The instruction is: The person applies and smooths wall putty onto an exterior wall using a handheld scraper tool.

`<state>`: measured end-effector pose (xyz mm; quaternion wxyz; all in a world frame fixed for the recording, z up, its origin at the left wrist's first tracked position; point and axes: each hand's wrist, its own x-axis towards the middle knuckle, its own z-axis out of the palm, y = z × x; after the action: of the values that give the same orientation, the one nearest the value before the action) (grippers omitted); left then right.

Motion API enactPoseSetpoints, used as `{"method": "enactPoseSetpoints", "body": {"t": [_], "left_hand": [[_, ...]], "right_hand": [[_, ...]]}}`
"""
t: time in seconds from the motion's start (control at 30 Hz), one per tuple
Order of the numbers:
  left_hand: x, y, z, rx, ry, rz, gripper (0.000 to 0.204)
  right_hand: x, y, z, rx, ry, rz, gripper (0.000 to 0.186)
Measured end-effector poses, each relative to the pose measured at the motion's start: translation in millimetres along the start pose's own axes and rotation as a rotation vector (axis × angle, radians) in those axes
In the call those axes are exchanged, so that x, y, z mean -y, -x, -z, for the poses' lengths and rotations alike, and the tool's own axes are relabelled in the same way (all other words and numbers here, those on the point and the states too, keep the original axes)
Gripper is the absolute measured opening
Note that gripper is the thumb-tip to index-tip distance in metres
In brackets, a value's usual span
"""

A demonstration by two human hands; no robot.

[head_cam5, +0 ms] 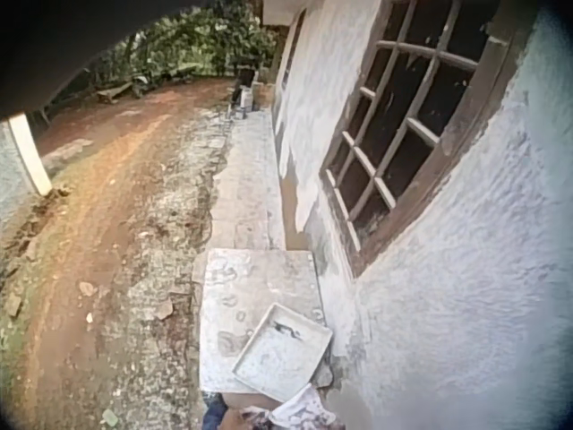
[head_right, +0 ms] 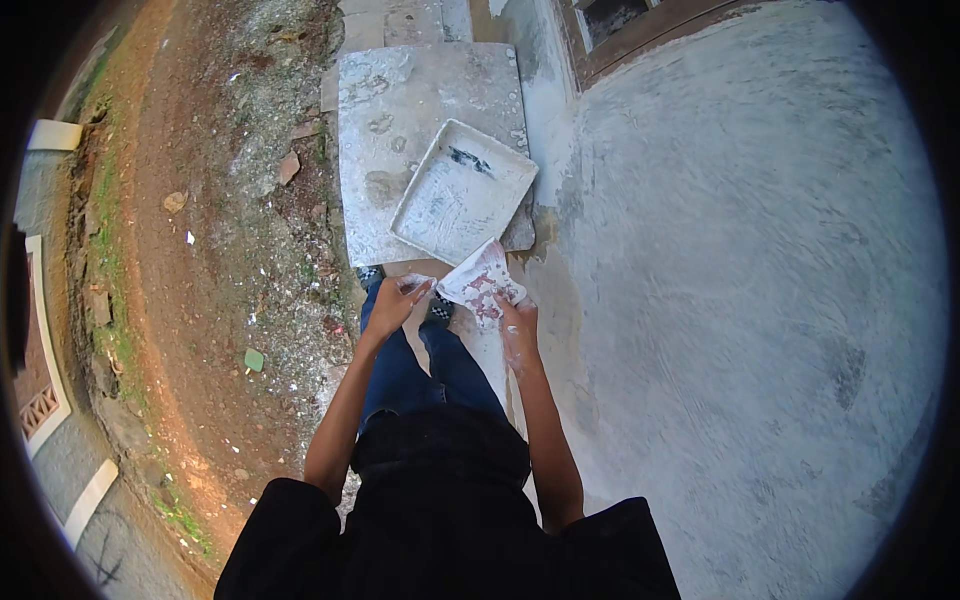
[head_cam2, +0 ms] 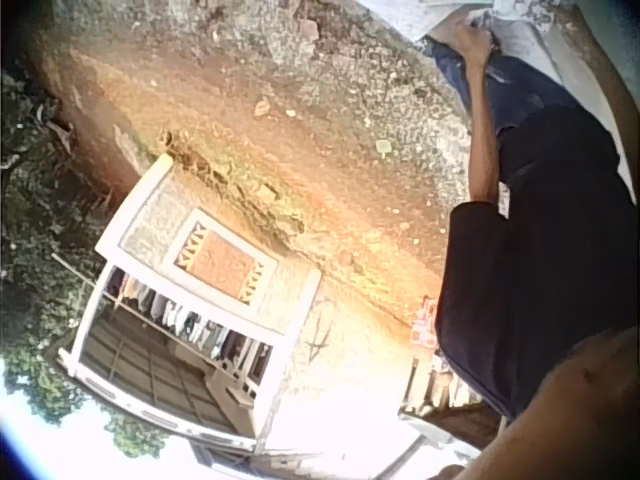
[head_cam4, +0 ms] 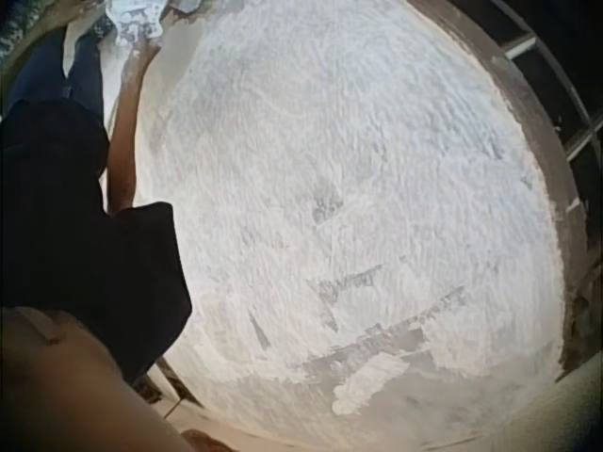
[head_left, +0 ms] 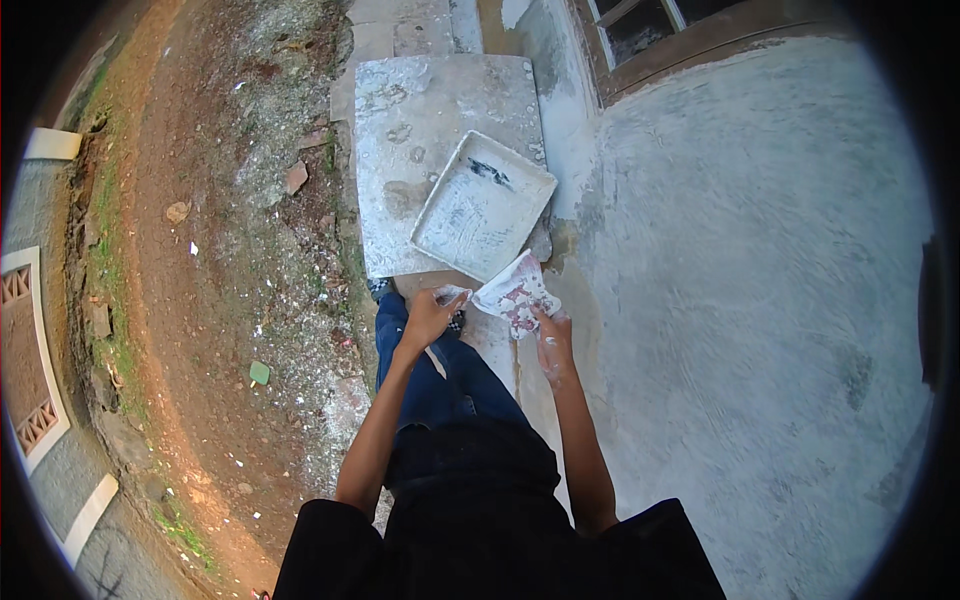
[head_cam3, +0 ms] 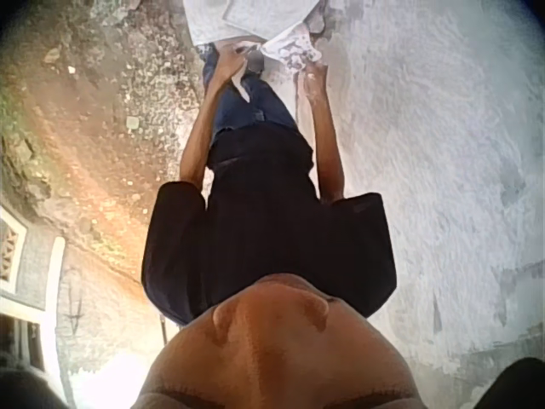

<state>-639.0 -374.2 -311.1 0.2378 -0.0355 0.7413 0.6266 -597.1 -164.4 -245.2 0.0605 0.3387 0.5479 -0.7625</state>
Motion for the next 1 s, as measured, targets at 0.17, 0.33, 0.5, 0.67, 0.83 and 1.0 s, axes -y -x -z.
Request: {"method": "enactPoseSetpoints", "body": {"t": [0.17, 0.33, 0.5, 0.67, 0.83, 1.0], "left_hand": [[54.9, -99.7, 25.7, 0.016, -0.111, 0.008, 0.027], [126.0, -176.7, 29.0, -0.108, -0.677, 0.009, 0.054], [165.9, -225.3, 3.5, -0.231, -0.882, 0.016, 0.088], [180.5, -221.4, -8.9, -0.288, -0.794, 0.140, 0.096], [214.4, -204.2, -10.2, -0.345, -0.837, 0.039, 0.079], [217.8, -186.8, -12.8, -0.221, -0.687, 0.069, 0.068]], "right_hand": [[-35.7, -81.9, 3.4, -0.188, 0.216, 0.041, 0.023], [-81.5, -169.5, -1.4, -0.279, 0.852, 0.067, 0.022], [-112.3, -283.0, 1.5, -0.309, 1.456, 0.275, 0.024], [-130.2, -327.7, -39.0, -0.297, 1.672, 0.193, 0.026], [-181.9, -296.6, -51.3, -0.011, 1.809, 0.210, 0.037], [-171.3, -271.6, -37.7, -0.061, 1.702, 0.336, 0.041]]}}
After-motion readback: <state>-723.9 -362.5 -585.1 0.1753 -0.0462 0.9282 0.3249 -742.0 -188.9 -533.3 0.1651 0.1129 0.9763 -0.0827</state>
